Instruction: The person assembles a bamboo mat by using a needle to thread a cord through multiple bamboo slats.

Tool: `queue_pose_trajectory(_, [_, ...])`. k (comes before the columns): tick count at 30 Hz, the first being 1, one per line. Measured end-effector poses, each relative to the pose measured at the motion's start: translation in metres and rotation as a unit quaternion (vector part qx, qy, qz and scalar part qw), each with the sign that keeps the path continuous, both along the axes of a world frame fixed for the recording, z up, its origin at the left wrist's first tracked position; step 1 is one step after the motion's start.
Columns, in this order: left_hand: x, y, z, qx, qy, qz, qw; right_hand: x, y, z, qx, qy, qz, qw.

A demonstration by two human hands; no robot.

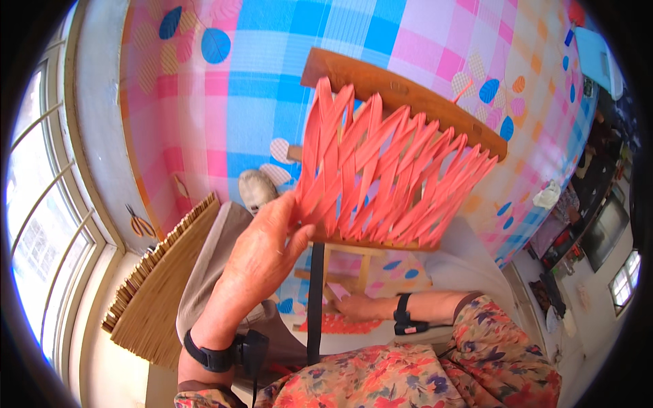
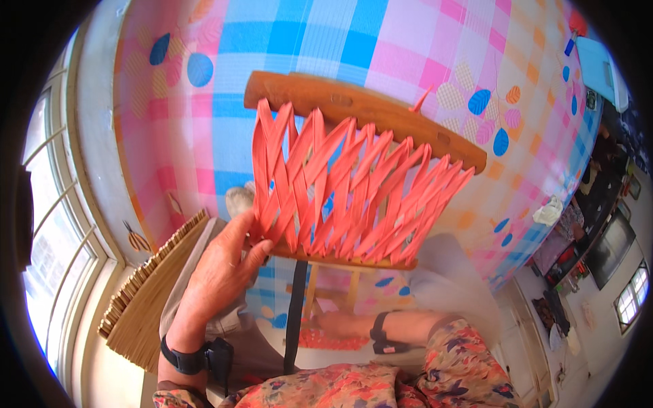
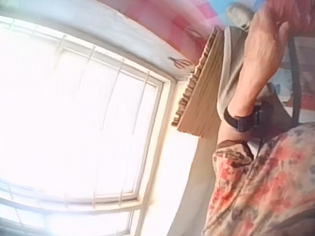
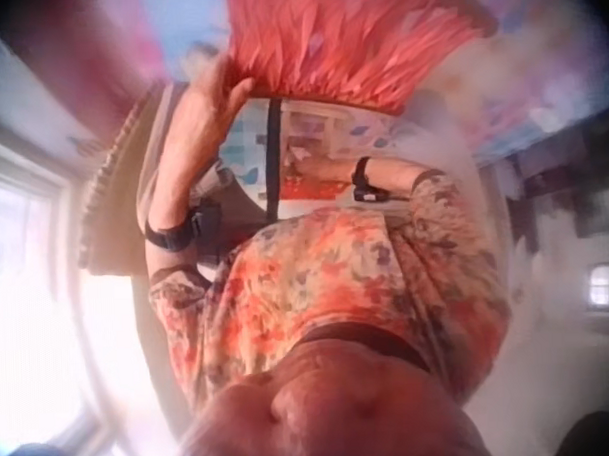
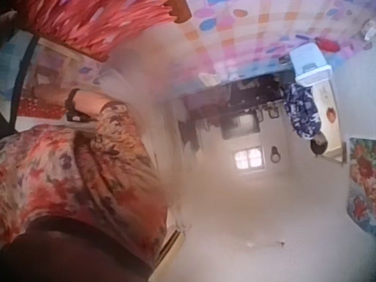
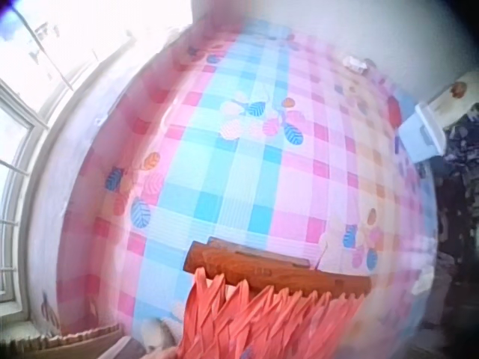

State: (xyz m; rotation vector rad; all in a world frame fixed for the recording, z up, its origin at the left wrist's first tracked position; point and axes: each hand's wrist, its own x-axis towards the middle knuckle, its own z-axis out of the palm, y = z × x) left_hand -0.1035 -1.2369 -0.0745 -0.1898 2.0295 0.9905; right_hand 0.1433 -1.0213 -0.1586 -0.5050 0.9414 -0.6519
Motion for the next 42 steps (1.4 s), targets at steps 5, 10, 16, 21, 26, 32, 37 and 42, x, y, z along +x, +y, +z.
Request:
queue_pose_trajectory(5, [-0.015, 0.003, 0.001, 0.002, -0.024, -0.043, 0.999, 0.030, -0.005, -0.027, -0.176, 0.091, -0.126, 0.972])
queue_pose_trajectory(10, [-0.019, 0.006, 0.002, -0.053, 0.027, -0.153, 0.986, 0.031, -0.016, -0.052, -0.129, -0.002, -0.062, 0.990])
queue_pose_trajectory(16, [-0.017, 0.000, -0.008, -0.170, 0.095, -0.182, 0.964, -0.037, -0.013, -0.041, -0.029, 0.008, -0.004, 1.000])
queue_pose_trajectory(21, [-0.022, -0.001, -0.008, -0.074, 0.294, -0.076, 0.950, -0.101, -0.030, 0.013, -0.061, 0.223, -0.003, 0.973])
queue_pose_trajectory(26, [0.004, 0.004, 0.026, 0.237, 0.227, 0.170, 0.929, -0.155, 0.010, 0.052, -0.041, 0.474, -0.108, 0.873])
queue_pose_trajectory(32, [0.100, -0.018, 0.078, 0.105, 0.264, 0.093, 0.954, -0.153, 0.070, 0.065, 0.084, 0.695, -0.347, 0.624])
queue_pose_trajectory(37, [0.148, -0.035, 0.104, 0.100, 0.280, 0.127, 0.946, -0.148, 0.069, 0.025, 0.047, 0.829, -0.143, 0.538])
queue_pose_trajectory(42, [0.162, -0.072, 0.114, 0.062, 0.512, 0.203, 0.832, -0.169, 0.048, -0.010, 0.008, 0.879, -0.137, 0.457])
